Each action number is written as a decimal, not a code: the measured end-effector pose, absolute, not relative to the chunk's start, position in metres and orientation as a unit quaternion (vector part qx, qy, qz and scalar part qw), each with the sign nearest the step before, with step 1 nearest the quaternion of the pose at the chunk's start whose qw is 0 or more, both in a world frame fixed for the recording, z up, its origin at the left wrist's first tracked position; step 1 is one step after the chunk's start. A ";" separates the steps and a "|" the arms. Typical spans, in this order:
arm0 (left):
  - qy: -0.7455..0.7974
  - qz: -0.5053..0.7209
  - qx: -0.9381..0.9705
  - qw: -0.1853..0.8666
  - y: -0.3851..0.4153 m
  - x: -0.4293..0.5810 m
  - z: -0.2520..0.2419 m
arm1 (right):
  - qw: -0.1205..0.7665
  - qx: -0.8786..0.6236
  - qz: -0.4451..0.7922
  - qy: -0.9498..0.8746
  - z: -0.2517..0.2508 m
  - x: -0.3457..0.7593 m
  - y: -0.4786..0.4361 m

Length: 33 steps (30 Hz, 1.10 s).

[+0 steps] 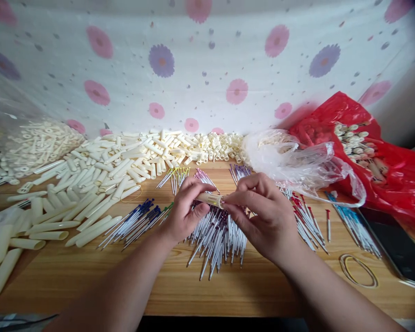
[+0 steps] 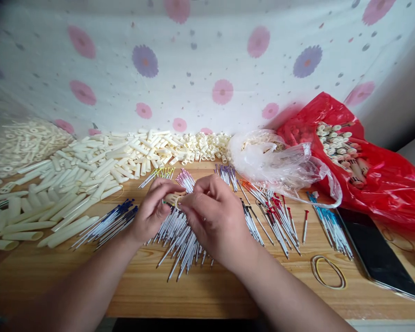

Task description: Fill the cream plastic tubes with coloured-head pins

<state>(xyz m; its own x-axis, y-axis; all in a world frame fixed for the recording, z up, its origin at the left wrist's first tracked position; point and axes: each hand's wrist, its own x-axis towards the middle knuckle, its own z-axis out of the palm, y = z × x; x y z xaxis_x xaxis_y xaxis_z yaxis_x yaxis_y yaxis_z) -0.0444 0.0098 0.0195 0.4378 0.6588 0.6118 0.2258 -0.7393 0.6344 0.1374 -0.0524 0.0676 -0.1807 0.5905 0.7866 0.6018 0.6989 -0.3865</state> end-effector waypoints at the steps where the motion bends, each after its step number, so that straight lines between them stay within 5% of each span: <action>1: 0.279 0.457 0.814 0.223 0.010 -0.045 0.020 | 0.509 -0.392 -0.003 -0.766 0.068 0.138 -0.051; 15: 0.351 0.508 0.784 0.062 0.003 -0.042 0.024 | 0.547 -0.408 0.090 -0.725 0.058 0.132 -0.039; 20: 0.370 0.514 0.772 0.046 0.003 -0.043 0.024 | 0.570 -0.380 0.259 -0.680 0.046 0.131 -0.037; 24: 0.376 0.512 0.767 0.084 0.007 -0.043 0.021 | 0.580 -0.352 0.333 -0.654 0.042 0.150 -0.026; 28: 0.413 0.514 0.708 0.252 0.012 -0.043 0.018 | 0.663 -0.463 0.183 -0.559 0.046 0.194 0.005; 33: 0.428 0.512 0.645 0.373 0.014 -0.042 0.014 | 0.245 -0.689 0.110 -0.674 0.034 0.229 0.042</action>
